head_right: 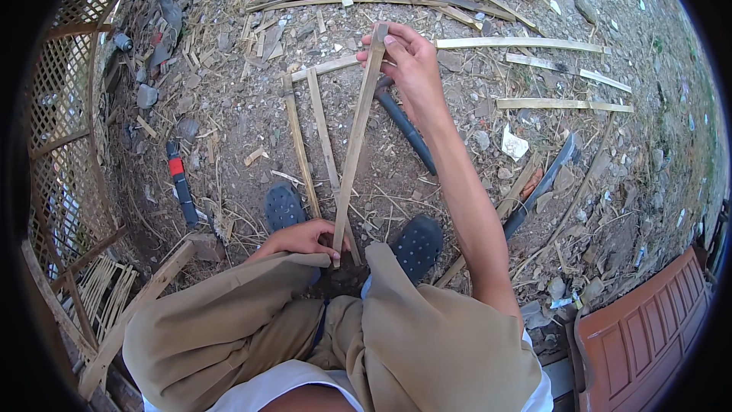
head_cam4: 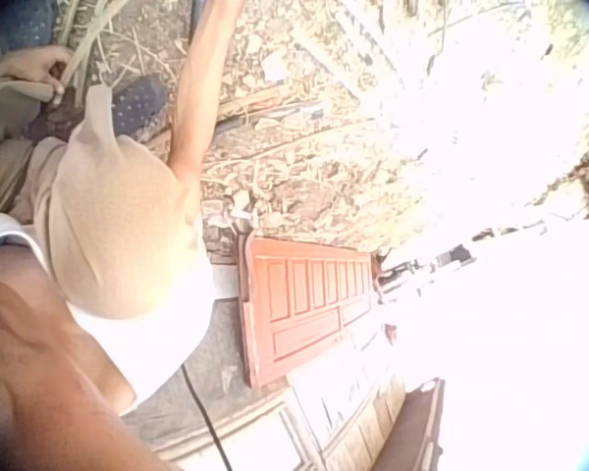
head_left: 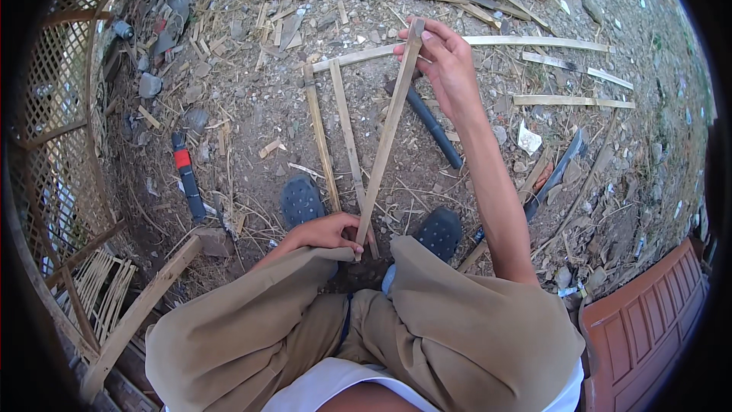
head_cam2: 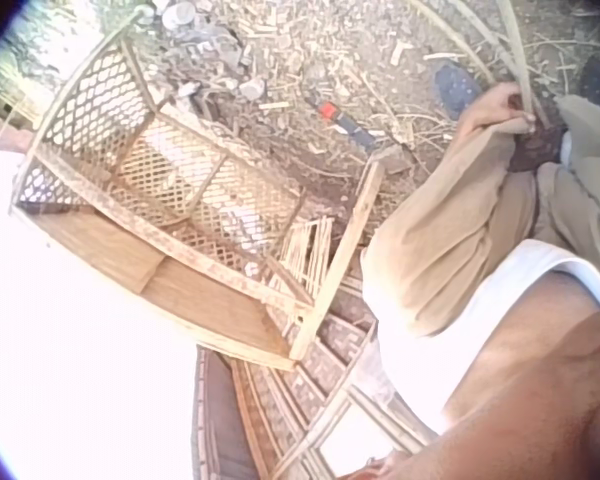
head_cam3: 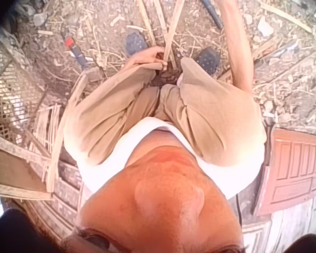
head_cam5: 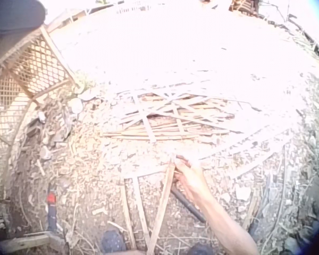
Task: The person is assembling a bamboo lattice structure on the ground, positioning thin strips and securing them with nails using a hammer.
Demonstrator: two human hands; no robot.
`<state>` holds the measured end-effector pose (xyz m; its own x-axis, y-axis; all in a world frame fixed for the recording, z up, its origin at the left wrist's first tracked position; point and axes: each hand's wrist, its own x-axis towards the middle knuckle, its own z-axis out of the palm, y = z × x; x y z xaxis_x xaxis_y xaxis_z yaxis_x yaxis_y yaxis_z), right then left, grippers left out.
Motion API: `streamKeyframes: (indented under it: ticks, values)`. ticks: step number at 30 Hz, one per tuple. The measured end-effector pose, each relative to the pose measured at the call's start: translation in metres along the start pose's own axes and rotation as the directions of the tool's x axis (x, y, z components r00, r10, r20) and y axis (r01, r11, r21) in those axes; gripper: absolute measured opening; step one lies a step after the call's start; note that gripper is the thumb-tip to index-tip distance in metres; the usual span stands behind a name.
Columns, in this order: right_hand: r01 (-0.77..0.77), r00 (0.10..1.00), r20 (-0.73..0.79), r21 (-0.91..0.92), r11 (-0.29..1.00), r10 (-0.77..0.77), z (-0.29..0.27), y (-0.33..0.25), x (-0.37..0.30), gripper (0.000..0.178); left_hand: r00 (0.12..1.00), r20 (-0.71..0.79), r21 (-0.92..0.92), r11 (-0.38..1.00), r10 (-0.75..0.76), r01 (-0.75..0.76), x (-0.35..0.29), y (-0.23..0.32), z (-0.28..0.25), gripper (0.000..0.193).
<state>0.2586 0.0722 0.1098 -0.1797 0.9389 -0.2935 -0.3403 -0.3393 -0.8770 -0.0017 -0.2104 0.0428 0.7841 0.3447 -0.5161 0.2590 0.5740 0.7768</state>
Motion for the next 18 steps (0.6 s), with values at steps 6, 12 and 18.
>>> streamKeyframes:
  ticks: [6, 12, 18]
  values:
    - [0.002, 0.998, 0.058, 0.067, 0.998, -0.006, -0.001, 0.005, -0.002, 0.036, 0.992, 0.028, -0.003, 0.992, -0.126, 0.126, -0.002, 0.005, -0.001, 0.029]
    - [-0.008, 0.997, 0.078, 0.096, 0.995, 0.001, -0.001, 0.005, -0.002, 0.037, 0.990, 0.024, -0.043, 0.989, -0.140, 0.141, -0.003, 0.003, -0.002, 0.028]
    - [0.004, 0.994, 0.111, 0.112, 0.994, -0.016, -0.005, 0.009, -0.001, 0.037, 0.990, 0.030, -0.017, 0.991, -0.135, 0.136, -0.002, -0.006, -0.002, 0.030]
